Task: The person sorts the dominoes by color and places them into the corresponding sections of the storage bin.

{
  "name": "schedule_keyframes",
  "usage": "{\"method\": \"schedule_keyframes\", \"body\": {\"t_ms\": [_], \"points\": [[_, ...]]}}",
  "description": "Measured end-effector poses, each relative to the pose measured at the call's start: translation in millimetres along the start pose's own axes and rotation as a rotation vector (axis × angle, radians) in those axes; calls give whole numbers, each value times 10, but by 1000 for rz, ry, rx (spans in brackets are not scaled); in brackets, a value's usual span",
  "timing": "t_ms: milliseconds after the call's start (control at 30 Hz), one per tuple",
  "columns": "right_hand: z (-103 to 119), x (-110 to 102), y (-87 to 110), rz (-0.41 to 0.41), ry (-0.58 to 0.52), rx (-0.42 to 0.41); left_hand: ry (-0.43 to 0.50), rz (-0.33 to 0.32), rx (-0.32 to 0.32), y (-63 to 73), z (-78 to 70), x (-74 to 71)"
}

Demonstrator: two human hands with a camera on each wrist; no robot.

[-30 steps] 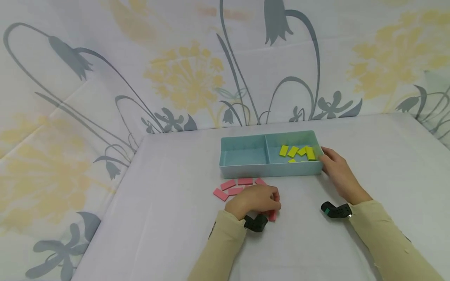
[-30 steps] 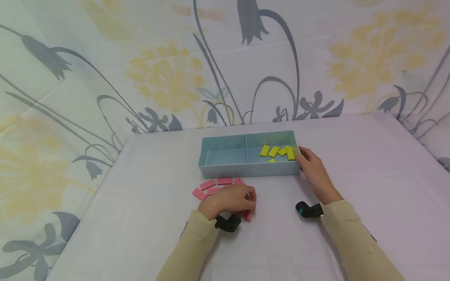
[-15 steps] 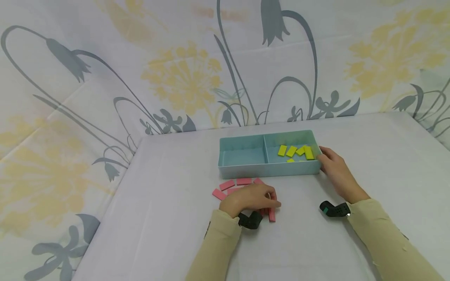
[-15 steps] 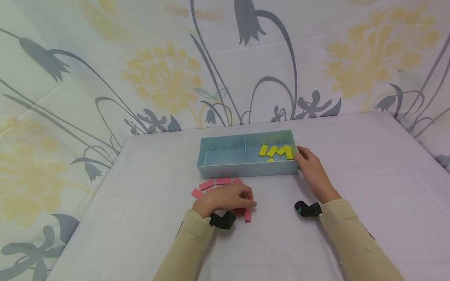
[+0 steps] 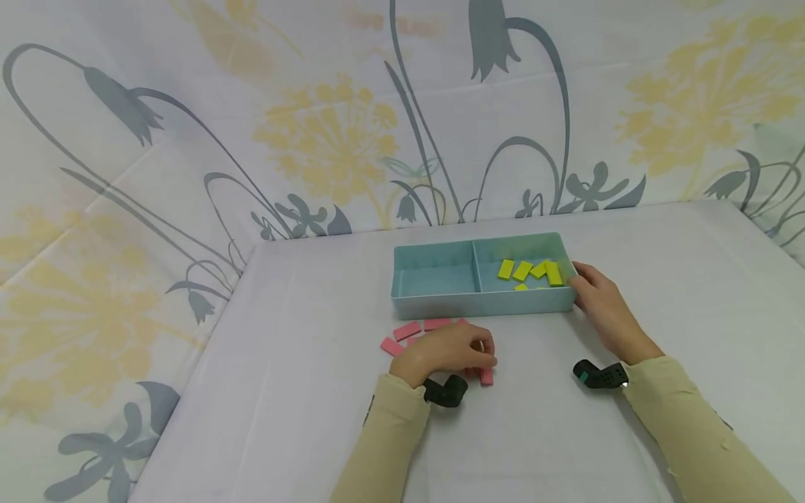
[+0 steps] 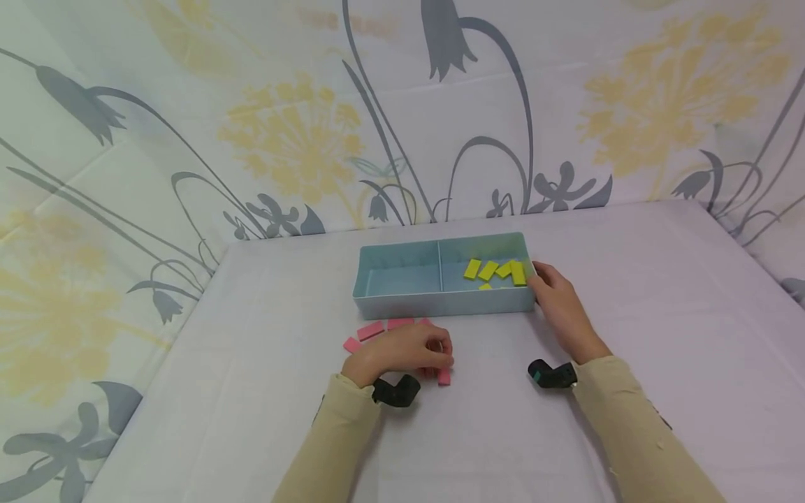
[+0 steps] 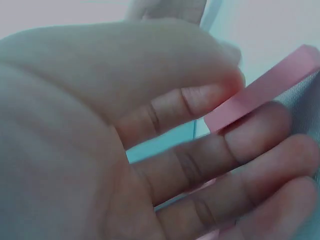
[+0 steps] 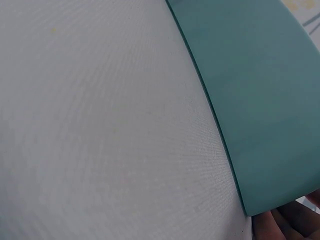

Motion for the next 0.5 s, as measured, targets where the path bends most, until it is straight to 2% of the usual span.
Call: {"method": "schedule_keyframes", "body": {"t_ms": [267, 400, 500], "points": [[1, 3, -1, -2, 0, 1, -20, -47, -10, 22, 6, -80], [10, 1, 4, -4, 3, 2, 22, -54, -1, 30, 9, -129], [10, 4, 7, -4, 2, 13, 91, -74, 2, 44, 38, -193]]}}
Point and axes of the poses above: each hand's wrist, its own y-axis away from the middle knuckle, its own x-axis out of the palm, z = x × y, the point moved 10 cm from there along -y, towards the middle knuckle, and after that the axes turned 7 degrees about -x, right-handed, at the moved point
